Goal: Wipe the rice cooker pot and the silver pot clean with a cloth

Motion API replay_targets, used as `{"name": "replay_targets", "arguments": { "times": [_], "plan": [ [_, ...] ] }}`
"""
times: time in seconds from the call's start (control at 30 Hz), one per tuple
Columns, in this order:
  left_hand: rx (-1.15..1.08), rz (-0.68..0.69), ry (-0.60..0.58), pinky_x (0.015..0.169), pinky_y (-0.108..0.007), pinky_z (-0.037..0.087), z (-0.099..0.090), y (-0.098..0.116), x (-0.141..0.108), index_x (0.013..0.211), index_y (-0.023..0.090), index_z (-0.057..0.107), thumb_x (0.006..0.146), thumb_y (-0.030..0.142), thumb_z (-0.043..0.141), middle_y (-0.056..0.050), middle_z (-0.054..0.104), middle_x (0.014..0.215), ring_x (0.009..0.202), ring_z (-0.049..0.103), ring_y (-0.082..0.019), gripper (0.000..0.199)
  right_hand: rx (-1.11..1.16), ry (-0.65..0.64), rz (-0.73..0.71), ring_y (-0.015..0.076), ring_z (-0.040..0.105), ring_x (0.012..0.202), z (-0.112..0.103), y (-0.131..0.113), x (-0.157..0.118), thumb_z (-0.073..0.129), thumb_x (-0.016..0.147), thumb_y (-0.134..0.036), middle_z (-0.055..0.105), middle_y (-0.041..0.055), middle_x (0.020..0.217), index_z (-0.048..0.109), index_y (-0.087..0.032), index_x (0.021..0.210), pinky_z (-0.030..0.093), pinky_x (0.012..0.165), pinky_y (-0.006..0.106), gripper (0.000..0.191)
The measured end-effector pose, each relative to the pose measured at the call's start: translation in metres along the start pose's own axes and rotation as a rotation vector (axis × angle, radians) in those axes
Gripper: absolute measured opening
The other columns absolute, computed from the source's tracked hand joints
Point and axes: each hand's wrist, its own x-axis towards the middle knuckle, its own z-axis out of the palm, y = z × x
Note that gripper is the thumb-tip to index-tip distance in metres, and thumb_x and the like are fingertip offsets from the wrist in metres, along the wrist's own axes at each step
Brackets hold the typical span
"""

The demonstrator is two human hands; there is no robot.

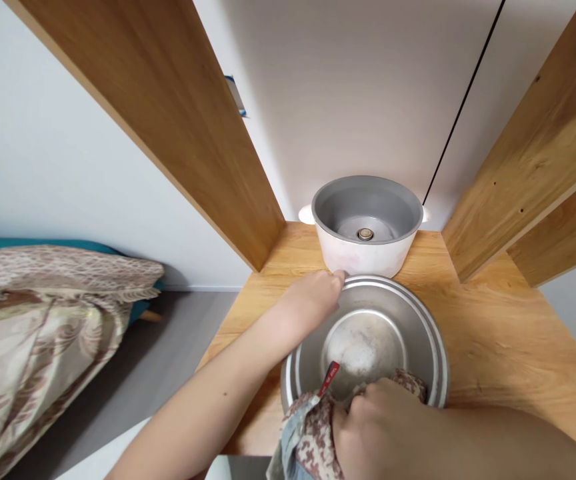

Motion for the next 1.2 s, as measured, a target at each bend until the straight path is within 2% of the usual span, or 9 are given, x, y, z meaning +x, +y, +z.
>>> {"name": "replay_targets", "arguments": {
  "times": [0.13, 0.27, 0.47, 0.63, 0.83, 0.97, 1.1, 1.2],
  "plan": [
    [0.025, 0.000, -0.014, 0.102, -0.040, 0.065, 0.000, 0.000, 0.001, 0.136, 0.014, 0.077, 0.103, 0.004, 0.071, -0.021, 0.090, 0.127, 0.124, 0.087, -0.038, 0.035, 0.044, -0.020, 0.013, 0.0265, 0.076, 0.077, 0.005, 0.003, 0.001, 0.078, 0.113, -0.058, 0.089, 0.0112, 0.108, 0.087, -0.018, 0.115, 0.044, 0.060, 0.039, 0.041],
    [0.053, 0.002, -0.032, 0.105, -0.043, 0.066, -0.005, 0.003, -0.001, 0.140, 0.012, 0.076, 0.105, 0.004, 0.069, -0.024, 0.089, 0.129, 0.126, 0.087, -0.039, 0.037, 0.044, -0.068, 0.014, 0.0259, 0.077, 0.076, -0.002, 0.004, 0.001, 0.078, 0.112, -0.061, 0.089, 0.0126, 0.112, 0.085, -0.016, 0.122, 0.040, 0.060, 0.039, 0.046],
    [0.126, 0.006, -0.066, 0.101, -0.040, 0.065, -0.010, 0.006, -0.004, 0.143, 0.012, 0.073, 0.108, 0.004, 0.062, -0.023, 0.089, 0.132, 0.128, 0.087, -0.036, 0.037, 0.034, -0.027, 0.005, 0.0290, 0.082, 0.083, -0.003, 0.004, 0.001, 0.078, 0.112, -0.063, 0.090, 0.0111, 0.110, 0.086, -0.018, 0.108, 0.043, 0.061, 0.040, 0.045],
    [0.081, 0.015, -0.039, 0.099, -0.038, 0.064, -0.008, 0.004, -0.003, 0.142, 0.012, 0.074, 0.108, 0.007, 0.068, -0.022, 0.090, 0.130, 0.125, 0.087, -0.036, 0.034, 0.077, -0.024, 0.016, 0.0305, 0.083, 0.084, 0.005, 0.005, 0.001, 0.078, 0.111, -0.065, 0.089, 0.0106, 0.109, 0.086, -0.019, 0.114, 0.047, 0.064, 0.041, 0.047],
    [0.085, 0.017, -0.065, 0.102, -0.039, 0.064, -0.013, 0.007, -0.006, 0.143, 0.008, 0.074, 0.109, 0.002, 0.061, -0.026, 0.088, 0.134, 0.127, 0.086, -0.037, 0.037, 0.133, -0.045, 0.063, 0.0318, 0.083, 0.079, -0.004, 0.002, 0.002, 0.074, 0.110, -0.074, 0.088, 0.0155, 0.106, 0.085, -0.013, 0.116, 0.049, 0.059, 0.039, 0.062],
    [0.078, 0.003, -0.063, 0.105, -0.039, 0.064, -0.012, 0.006, -0.005, 0.143, 0.010, 0.074, 0.108, 0.004, 0.064, -0.024, 0.088, 0.134, 0.128, 0.086, -0.037, 0.036, 0.134, -0.049, 0.070, 0.0314, 0.083, 0.082, -0.009, -0.001, 0.001, 0.069, 0.114, -0.073, 0.089, 0.0142, 0.108, 0.085, -0.015, 0.114, 0.049, 0.061, 0.039, 0.059],
    [0.066, 0.016, -0.062, 0.106, -0.043, 0.066, -0.009, 0.004, -0.003, 0.143, 0.010, 0.075, 0.108, 0.004, 0.064, -0.026, 0.088, 0.133, 0.129, 0.087, -0.039, 0.037, 0.129, -0.106, 0.103, 0.0349, 0.086, 0.087, -0.013, -0.002, 0.001, 0.067, 0.113, -0.075, 0.089, 0.0154, 0.112, 0.086, -0.013, 0.125, 0.047, 0.061, 0.041, 0.066],
    [0.062, 0.016, -0.048, 0.105, -0.044, 0.067, -0.010, 0.005, -0.003, 0.142, 0.009, 0.076, 0.107, 0.003, 0.064, -0.026, 0.089, 0.131, 0.126, 0.088, -0.040, 0.038, 0.125, -0.123, 0.083, 0.0347, 0.087, 0.089, -0.016, -0.002, 0.001, 0.066, 0.115, -0.074, 0.089, 0.0161, 0.115, 0.087, -0.013, 0.124, 0.046, 0.060, 0.039, 0.065]
  ]
}}
